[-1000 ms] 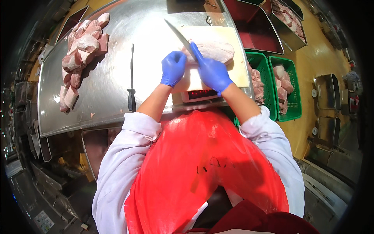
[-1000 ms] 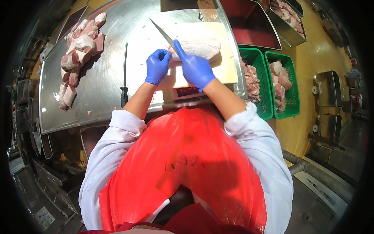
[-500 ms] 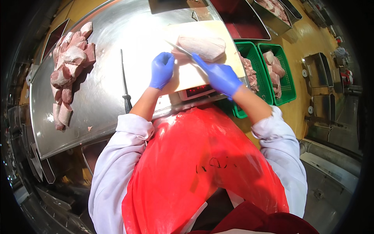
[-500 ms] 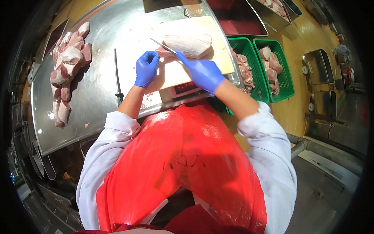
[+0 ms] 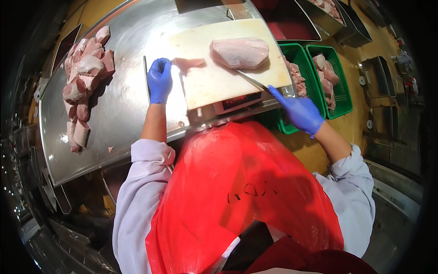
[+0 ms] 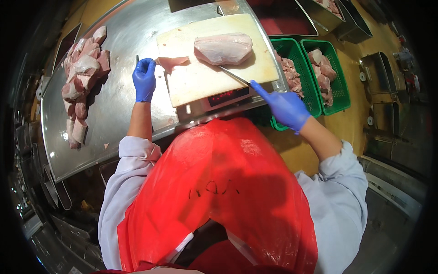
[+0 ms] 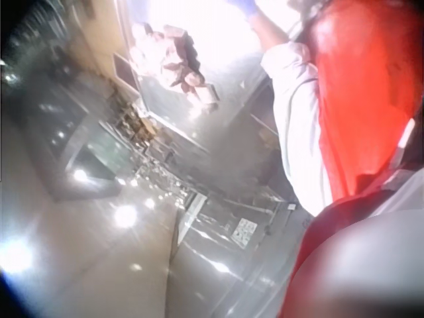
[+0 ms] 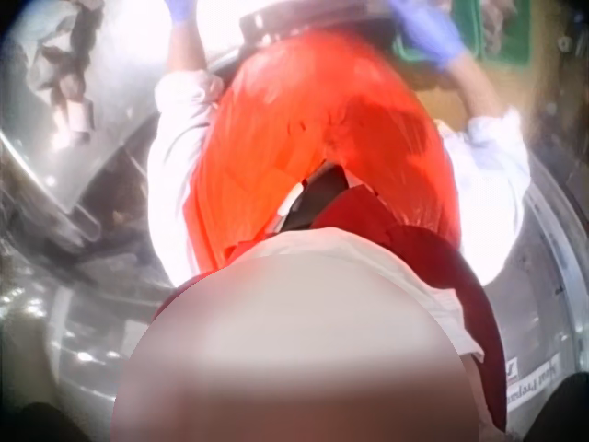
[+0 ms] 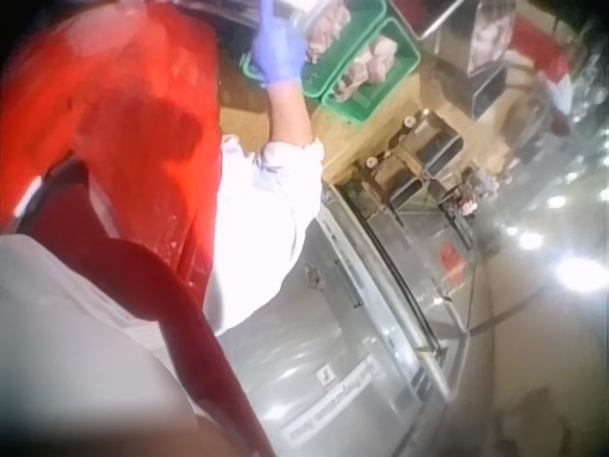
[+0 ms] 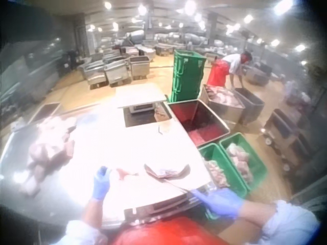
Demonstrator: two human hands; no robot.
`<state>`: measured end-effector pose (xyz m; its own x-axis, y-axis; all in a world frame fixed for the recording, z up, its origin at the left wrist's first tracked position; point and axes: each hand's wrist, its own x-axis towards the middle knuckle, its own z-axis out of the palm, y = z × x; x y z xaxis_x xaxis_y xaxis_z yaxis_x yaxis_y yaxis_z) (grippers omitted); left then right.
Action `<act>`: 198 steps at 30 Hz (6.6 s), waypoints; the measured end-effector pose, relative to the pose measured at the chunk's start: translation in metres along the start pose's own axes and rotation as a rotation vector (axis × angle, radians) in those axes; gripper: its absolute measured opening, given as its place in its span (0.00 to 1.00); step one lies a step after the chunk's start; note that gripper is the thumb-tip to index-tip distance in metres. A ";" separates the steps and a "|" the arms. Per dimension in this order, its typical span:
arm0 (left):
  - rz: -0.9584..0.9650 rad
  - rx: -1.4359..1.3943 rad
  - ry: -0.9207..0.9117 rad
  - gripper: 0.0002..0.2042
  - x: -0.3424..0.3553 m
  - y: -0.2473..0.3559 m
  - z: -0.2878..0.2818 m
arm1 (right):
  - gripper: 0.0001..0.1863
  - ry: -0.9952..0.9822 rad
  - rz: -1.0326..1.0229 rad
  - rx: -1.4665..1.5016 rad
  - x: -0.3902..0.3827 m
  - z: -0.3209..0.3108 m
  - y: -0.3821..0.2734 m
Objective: The person cuts large pieces of raw meat into smaller portions using a knife on a cutting board. The cut pieces are placed into green plastic baskets while the remaining meat is kept on the metal table.
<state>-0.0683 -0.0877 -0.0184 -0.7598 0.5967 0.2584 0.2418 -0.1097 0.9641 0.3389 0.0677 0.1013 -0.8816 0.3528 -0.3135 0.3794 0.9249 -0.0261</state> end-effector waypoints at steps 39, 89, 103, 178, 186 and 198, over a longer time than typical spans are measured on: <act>-0.181 0.183 -0.031 0.13 0.000 0.032 0.059 | 0.43 0.330 0.133 0.314 0.023 0.072 -0.043; -0.210 0.166 -0.543 0.15 -0.020 0.015 0.075 | 0.45 -0.213 0.331 0.070 0.007 -0.092 -0.136; -0.153 0.351 -0.706 0.15 -0.015 0.043 0.095 | 0.36 0.169 0.461 0.692 0.144 -0.071 -0.095; -0.519 0.370 0.502 0.07 -0.342 0.032 -0.380 | 0.40 0.690 0.369 1.507 -0.121 0.126 0.169; -0.199 -0.279 0.270 0.19 -0.143 0.187 -0.083 | 0.40 0.701 0.252 1.503 -0.090 0.095 0.170; 0.057 -0.561 -0.222 0.07 -0.030 0.255 0.196 | 0.40 0.848 0.321 1.463 -0.116 0.103 0.163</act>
<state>0.1347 0.0223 0.2076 -0.5961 0.7227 0.3499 -0.1225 -0.5125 0.8499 0.5317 0.1633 0.0355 -0.4329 0.8995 0.0584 0.0529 0.0900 -0.9945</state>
